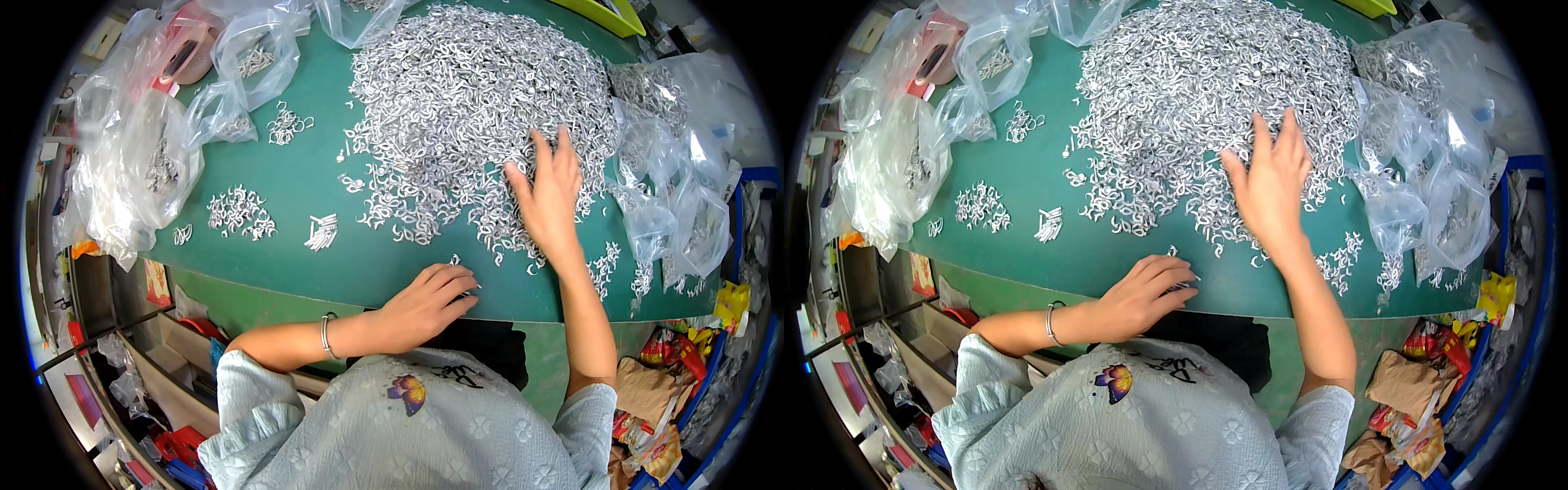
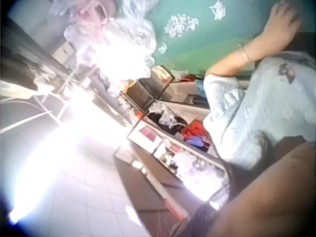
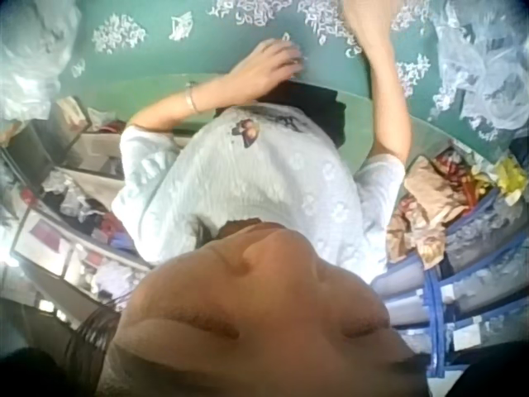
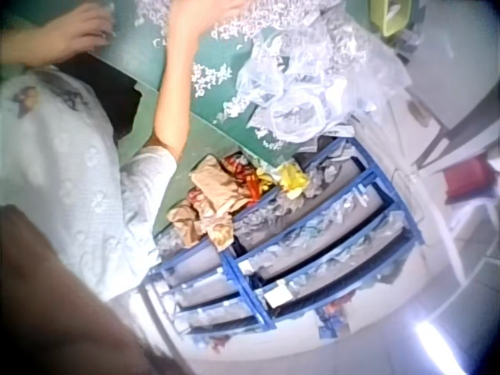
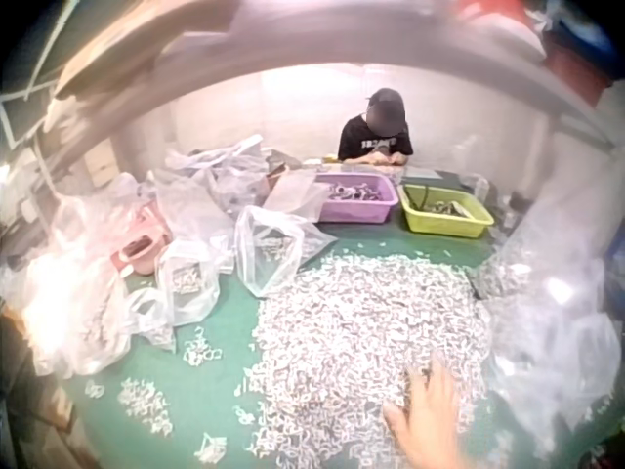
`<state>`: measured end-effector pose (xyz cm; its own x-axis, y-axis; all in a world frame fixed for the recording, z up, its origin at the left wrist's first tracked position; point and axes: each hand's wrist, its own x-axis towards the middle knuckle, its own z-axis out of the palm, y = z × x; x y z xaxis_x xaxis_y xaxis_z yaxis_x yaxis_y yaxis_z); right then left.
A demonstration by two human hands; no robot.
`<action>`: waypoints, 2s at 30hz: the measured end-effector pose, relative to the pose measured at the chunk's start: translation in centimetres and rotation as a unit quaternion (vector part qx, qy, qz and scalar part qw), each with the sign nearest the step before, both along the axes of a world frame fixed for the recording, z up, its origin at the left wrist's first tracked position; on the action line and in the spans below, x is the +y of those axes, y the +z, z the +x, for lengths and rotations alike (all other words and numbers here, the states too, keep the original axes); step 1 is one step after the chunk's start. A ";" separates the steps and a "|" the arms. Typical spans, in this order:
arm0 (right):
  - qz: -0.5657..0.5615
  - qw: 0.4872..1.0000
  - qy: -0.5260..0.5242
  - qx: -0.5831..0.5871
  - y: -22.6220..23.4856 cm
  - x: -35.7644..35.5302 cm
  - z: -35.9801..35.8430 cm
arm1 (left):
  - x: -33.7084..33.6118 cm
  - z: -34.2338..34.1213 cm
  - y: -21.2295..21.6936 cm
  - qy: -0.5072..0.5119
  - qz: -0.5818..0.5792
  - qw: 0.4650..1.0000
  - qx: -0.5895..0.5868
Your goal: The person sorts through a large pile of small silver-colored metal components on a green workbench, picking up individual pieces by hand and placing them into separate piles or nearby containers.
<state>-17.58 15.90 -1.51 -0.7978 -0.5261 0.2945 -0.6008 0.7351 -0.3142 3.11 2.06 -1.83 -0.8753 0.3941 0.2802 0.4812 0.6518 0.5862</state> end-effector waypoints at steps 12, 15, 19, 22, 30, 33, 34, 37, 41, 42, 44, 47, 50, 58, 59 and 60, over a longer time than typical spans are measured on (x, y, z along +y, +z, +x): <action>0.024 0.945 0.295 -0.139 3.9 1.7 7.0 | 0.1 0.3 0.0 0.029 0.018 0.999 0.002; -0.112 0.932 0.274 -0.210 4.1 3.1 5.1 | -0.4 -0.6 1.0 0.059 0.029 0.998 0.003; -0.152 0.983 0.039 -0.095 4.1 4.0 1.2 | -2.1 -4.4 3.3 0.148 -0.014 0.989 -0.001; -0.094 0.994 0.021 -0.044 3.3 4.0 -0.1 | -2.1 -7.9 2.9 0.204 -0.040 0.977 0.054; -0.083 0.996 0.020 0.020 2.5 3.9 0.2 | -2.2 -10.7 0.6 0.218 -0.139 0.964 0.052; -0.146 0.989 -0.023 -0.026 3.2 4.3 0.9 | -2.0 -10.5 0.8 0.231 -0.102 0.966 0.061; -0.123 0.992 -0.023 -0.002 3.0 4.3 0.8 | -1.9 -10.4 1.0 0.235 -0.088 0.966 0.062; -0.121 0.988 0.000 0.091 3.7 4.5 1.5 | -2.1 -10.4 0.8 0.225 -0.085 0.968 0.064; -0.017 0.990 0.023 0.141 3.5 4.9 1.4 | -1.9 -10.8 1.3 0.216 -0.101 0.970 0.044; -0.033 0.987 0.012 0.159 3.8 5.0 1.5 | -2.0 -10.9 1.3 0.219 -0.098 0.970 0.037; -0.053 0.990 0.034 0.127 4.0 5.2 1.5 | -2.0 -11.0 1.1 0.224 -0.093 0.970 0.032; -0.115 0.993 0.029 0.025 4.0 5.6 2.0 | -1.9 -11.2 1.1 0.246 -0.055 0.966 0.052; -0.245 0.958 0.008 -0.150 3.8 5.2 2.8 | -2.1 -11.6 1.4 0.269 0.051 0.959 0.076; -0.388 0.845 0.057 -0.363 2.5 2.3 4.0 | -2.1 -11.7 2.6 0.228 0.390 0.860 -0.239; -0.383 0.848 0.066 -0.361 2.3 2.0 3.9 | -2.0 -11.8 2.7 0.217 0.402 0.855 -0.244; -0.401 0.835 0.066 -0.371 2.2 1.7 3.9 | -1.9 -11.9 2.8 0.207 0.413 0.851 -0.250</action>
